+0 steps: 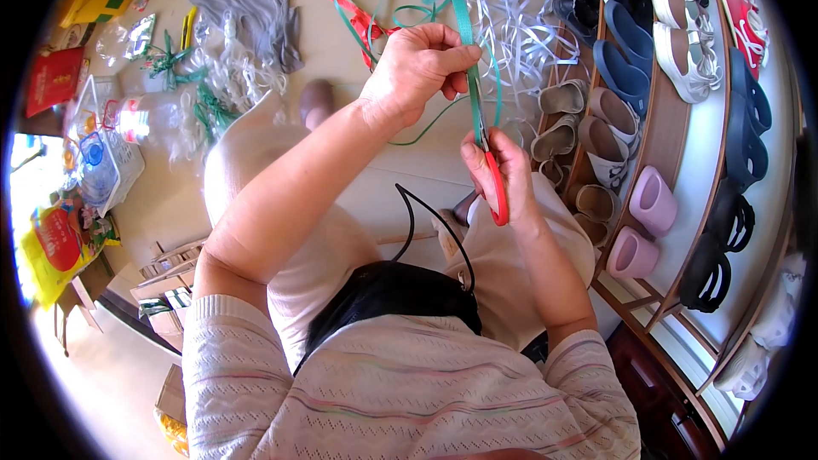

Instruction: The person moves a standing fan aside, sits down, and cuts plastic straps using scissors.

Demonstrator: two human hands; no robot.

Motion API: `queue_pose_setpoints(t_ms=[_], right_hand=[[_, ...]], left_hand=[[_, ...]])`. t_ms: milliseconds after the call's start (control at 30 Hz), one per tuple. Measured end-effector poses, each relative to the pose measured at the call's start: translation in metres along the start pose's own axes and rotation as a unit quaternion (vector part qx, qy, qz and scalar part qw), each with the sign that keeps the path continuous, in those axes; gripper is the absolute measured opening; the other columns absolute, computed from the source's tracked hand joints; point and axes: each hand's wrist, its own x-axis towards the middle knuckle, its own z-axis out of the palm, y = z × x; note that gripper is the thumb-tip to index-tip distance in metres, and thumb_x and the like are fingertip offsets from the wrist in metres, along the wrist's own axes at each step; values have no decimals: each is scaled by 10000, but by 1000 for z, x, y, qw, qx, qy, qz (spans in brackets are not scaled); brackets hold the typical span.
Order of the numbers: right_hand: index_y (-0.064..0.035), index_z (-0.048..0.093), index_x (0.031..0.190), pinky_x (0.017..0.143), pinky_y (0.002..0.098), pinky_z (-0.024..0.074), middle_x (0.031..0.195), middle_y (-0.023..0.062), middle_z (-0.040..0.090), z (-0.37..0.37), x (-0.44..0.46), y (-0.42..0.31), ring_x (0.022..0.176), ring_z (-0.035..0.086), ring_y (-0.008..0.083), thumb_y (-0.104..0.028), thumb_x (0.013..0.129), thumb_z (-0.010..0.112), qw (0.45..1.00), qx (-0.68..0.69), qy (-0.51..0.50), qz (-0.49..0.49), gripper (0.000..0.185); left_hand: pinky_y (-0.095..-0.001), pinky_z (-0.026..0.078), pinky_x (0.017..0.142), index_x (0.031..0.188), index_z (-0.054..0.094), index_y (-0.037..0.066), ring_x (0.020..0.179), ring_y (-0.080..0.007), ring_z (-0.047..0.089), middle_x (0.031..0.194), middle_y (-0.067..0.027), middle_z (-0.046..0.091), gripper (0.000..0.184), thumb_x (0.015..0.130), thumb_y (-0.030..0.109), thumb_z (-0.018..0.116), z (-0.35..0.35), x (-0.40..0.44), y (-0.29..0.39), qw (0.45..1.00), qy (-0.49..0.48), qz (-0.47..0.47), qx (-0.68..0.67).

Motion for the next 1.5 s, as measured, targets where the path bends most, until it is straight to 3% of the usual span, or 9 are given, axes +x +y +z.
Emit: queue_pose_setpoints(t_ms=[233, 467, 800, 1100, 1200, 1500], right_hand=[[-25, 541, 802, 518, 195, 348, 594, -48, 440, -1, -2, -2, 558, 383, 40, -217, 820, 646, 1000, -22, -5, 15, 221], [-26, 527, 829, 528, 191, 341, 636, -45, 454, -1, 0, -3, 578, 384, 39, -220, 823, 642, 1000, 20, -16, 13, 226], [-32, 523, 766, 500, 197, 323, 591, -55, 419, -3, -1, -5, 547, 360, 43, -218, 829, 635, 1000, 8, 4, 13, 225], [-30, 533, 788, 512, 193, 332, 608, -53, 434, -5, 1, -4, 563, 375, 41, -221, 824, 643, 1000, 11, -4, 7, 223], [-29, 534, 792, 522, 189, 342, 613, -51, 443, -3, 0, -5, 570, 385, 40, -220, 824, 643, 1000, 9, -8, 12, 222], [-28, 538, 798, 520, 193, 350, 601, -38, 459, -5, 3, -2, 561, 395, 42, -223, 812, 654, 1000, 0, -12, 10, 227]], left_hand=[[-223, 383, 485, 756, 551, 47, 501, -98, 493, 619, -11, 533, 147, 796, 148, 650, -7, 7, 9, 999, 30, 11, -5], [-225, 404, 489, 781, 539, 57, 519, -99, 518, 637, -18, 550, 122, 800, 116, 645, 0, -2, 0, 1000, -5, 7, -24], [-227, 402, 490, 774, 543, 61, 519, -99, 518, 637, -12, 553, 117, 798, 110, 646, -1, 0, -1, 999, -4, 15, -32], [-228, 394, 501, 770, 556, 66, 516, -102, 509, 621, -7, 537, 114, 804, 135, 640, 2, -3, 5, 998, -4, -46, -45], [-228, 396, 496, 778, 555, 66, 516, -100, 507, 627, -3, 537, 112, 810, 139, 633, -8, 8, 5, 999, -10, -4, -48], [-223, 399, 496, 784, 550, 65, 522, -99, 509, 651, -1, 543, 118, 804, 137, 642, -1, -1, -2, 999, -11, -11, -32]])
